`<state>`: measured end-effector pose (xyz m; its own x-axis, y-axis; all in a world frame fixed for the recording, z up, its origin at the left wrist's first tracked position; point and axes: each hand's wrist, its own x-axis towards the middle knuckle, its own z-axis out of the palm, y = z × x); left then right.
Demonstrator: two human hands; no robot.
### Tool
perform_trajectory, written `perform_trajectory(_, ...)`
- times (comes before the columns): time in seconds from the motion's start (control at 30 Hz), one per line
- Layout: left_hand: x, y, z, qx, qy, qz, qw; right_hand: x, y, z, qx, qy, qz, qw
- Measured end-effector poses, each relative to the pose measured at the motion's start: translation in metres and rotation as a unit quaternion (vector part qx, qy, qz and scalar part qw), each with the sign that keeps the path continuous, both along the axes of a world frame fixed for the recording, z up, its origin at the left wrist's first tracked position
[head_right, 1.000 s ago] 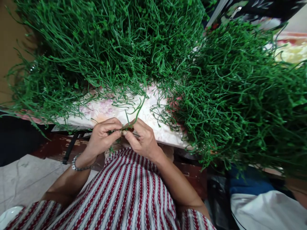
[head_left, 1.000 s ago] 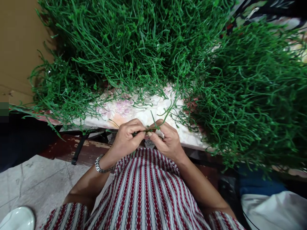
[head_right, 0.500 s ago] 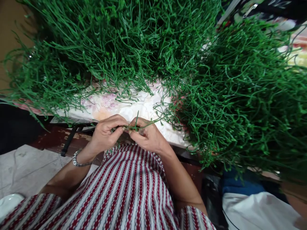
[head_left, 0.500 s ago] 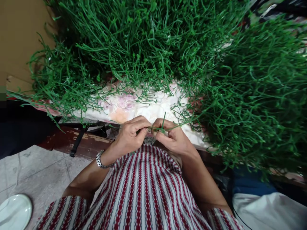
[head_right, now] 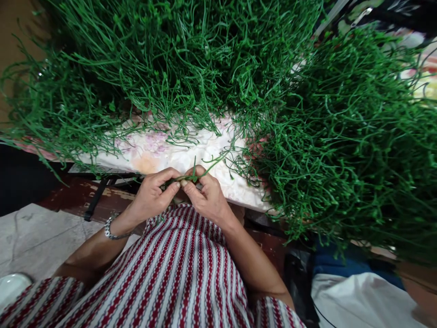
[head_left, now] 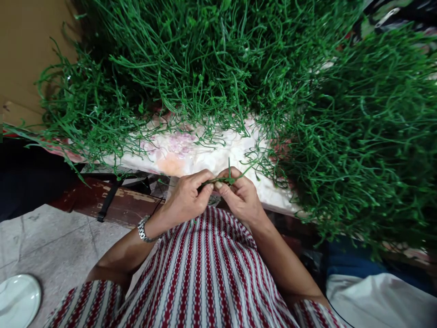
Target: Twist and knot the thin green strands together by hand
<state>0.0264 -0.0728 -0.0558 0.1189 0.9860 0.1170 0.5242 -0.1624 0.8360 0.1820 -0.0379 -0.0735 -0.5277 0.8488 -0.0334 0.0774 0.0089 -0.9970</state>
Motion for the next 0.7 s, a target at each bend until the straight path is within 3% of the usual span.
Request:
perform_trajectory(0.4,-0.0004,-0.0036,-0.0026,0.034,0.023,-0.012,0.999,-0.0015,-0.0001,-0.0039,-0.095,0.064,-0.038,0.993)
perform_trajectory(0.5,0.0018,-0.0038,-0.0041,0.034,-0.011,-0.013,0.999,-0.0018,-0.0022,-0.0029,-0.055,0.038,-0.052,0.996)
perform_trajectory(0.7,0.0013,-0.0034,-0.0039,0.002,-0.029,-0.002,1.000,-0.0002,-0.0065,0.0013,0.092,-0.074,-0.053,0.992)
